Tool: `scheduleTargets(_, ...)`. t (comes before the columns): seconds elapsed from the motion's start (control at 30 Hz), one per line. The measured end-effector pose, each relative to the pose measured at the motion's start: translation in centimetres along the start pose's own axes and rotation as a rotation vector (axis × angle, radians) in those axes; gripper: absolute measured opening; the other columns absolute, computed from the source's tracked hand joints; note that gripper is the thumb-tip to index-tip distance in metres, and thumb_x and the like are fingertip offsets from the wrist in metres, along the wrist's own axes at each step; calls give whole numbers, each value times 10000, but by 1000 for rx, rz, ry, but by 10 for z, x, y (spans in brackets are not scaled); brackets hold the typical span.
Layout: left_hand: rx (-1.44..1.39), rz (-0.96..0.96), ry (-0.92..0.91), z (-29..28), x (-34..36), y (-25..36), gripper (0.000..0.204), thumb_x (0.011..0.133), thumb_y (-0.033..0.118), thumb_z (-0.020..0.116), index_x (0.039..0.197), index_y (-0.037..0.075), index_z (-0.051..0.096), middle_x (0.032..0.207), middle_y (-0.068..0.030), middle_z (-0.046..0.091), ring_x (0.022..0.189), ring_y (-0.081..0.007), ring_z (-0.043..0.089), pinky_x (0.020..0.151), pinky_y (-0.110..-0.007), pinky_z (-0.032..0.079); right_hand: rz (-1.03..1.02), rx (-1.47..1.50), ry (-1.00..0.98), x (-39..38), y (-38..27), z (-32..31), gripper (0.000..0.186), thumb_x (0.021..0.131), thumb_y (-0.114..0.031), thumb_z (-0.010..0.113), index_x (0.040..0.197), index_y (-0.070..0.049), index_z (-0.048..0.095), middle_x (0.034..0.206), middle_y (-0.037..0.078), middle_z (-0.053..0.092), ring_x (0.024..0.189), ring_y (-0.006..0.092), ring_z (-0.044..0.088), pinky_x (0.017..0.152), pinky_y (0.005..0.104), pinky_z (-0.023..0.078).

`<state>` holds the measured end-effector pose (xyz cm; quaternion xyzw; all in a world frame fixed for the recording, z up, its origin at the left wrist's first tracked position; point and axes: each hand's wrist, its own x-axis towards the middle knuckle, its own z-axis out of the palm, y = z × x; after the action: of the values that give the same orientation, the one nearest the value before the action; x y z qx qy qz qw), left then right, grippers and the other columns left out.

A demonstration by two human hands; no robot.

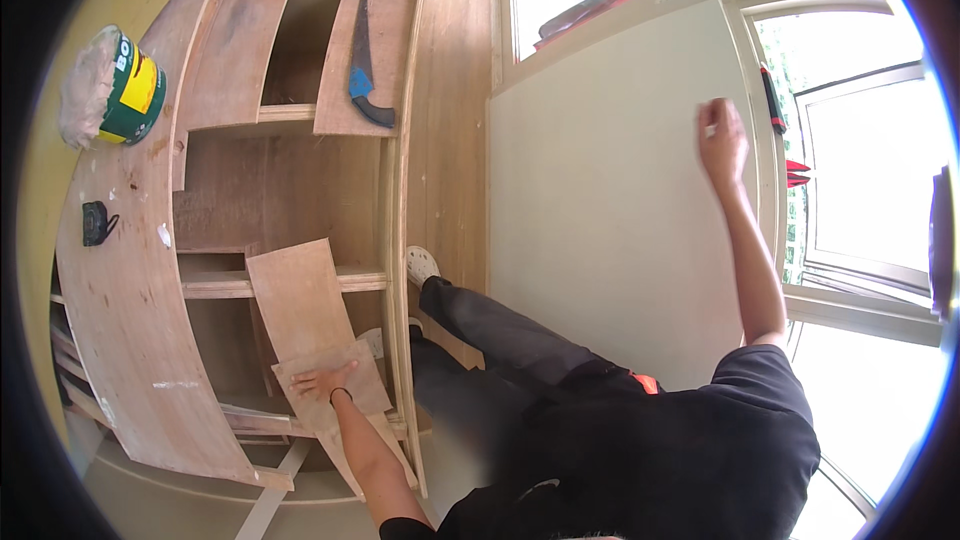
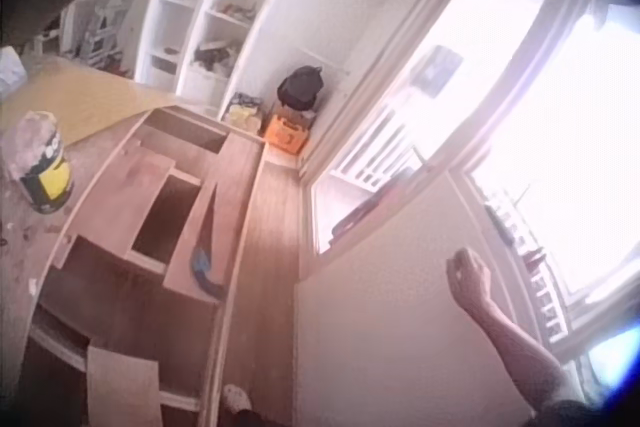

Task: The person measures a wooden board with a tape measure, marks it with a pencil, and then uses a hand saw to cut the board along the marked line. The person handles the board and tools directly without visible power tools.

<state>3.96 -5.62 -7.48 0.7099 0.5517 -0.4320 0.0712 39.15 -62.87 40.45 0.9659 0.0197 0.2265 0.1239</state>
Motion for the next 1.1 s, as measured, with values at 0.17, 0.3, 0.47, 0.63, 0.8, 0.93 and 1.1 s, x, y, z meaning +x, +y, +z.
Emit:
scheduleTargets(0.17, 3, 11, 14, -3, -1, 1, 1752, 352, 590, 956, 1494, -25, -221, 1588, -303, -141, 1485, -481, 3, 1139, -569, 321, 335, -186, -152, 30, 133, -10, 329, 928, -278, 620, 1164, -49, 606, 1066, 160, 654, 977, 323, 645, 858, 436, 502)
scheduleTargets(0.3, -46, 26, 16, -5, -7, -3, 1728, 370, 552, 968, 1504, -9, -210, 1595, -289, -142, 1488, -474, 19, 1148, -555, 313, 350, -382, -133, 27, 156, 7, 434, 907, -346, 644, 1241, -71, 610, 1193, 155, 624, 1080, 332, 615, 929, 446, 488)
scheduleTargets(0.47, -46, 4, 14, -8, -14, -2, 1718, 373, 551, 965, 1517, 22, -202, 1607, -264, -133, 1499, -440, 34, 1149, -581, 287, 445, -401, -183, 28, 148, 12, 403, 899, -353, 647, 1207, -94, 657, 1188, 129, 638, 1101, 319, 614, 939, 427, 485)
scheduleTargets(0.63, -20, 31, 53, -7, -14, -3, 1699, 379, 572, 955, 1531, 34, -172, 1623, -234, -83, 1497, -445, 39, 1155, -616, 251, 590, -237, -132, 44, 116, -9, 322, 872, -282, 656, 1134, -101, 704, 1034, 117, 722, 994, 304, 677, 876, 411, 508)
scheduleTargets(0.8, -150, 115, 141, 6, -18, -25, 1651, 391, 650, 913, 1559, 53, -90, 1641, -194, 0, 1507, -405, 59, 1157, -621, 228, 594, 881, -343, 19, -25, -4, 282, 920, -196, 699, 1156, -42, 692, 894, 6, 642, 878, 85, 594, 746, 252, 466)
scheduleTargets(0.93, -202, 126, 177, 9, -26, -27, 1638, 380, 684, 889, 1566, 45, -42, 1641, -198, -11, 1508, -409, 38, 1160, -628, 196, 557, 1453, -806, -34, -176, 19, 225, 942, -142, 676, 1138, -38, 636, 979, -26, 614, 893, 69, 575, 751, 228, 458)
scheduleTargets(1.1, -325, 143, 136, 1, -35, -24, 1616, 397, 586, 931, 1565, 52, -48, 1640, -203, -40, 1504, -427, -37, 1130, -676, 203, 156, 1250, -1083, -101, -343, 54, 211, 942, -76, 654, 1149, -40, 655, 981, -13, 632, 866, 71, 580, 761, 225, 479)
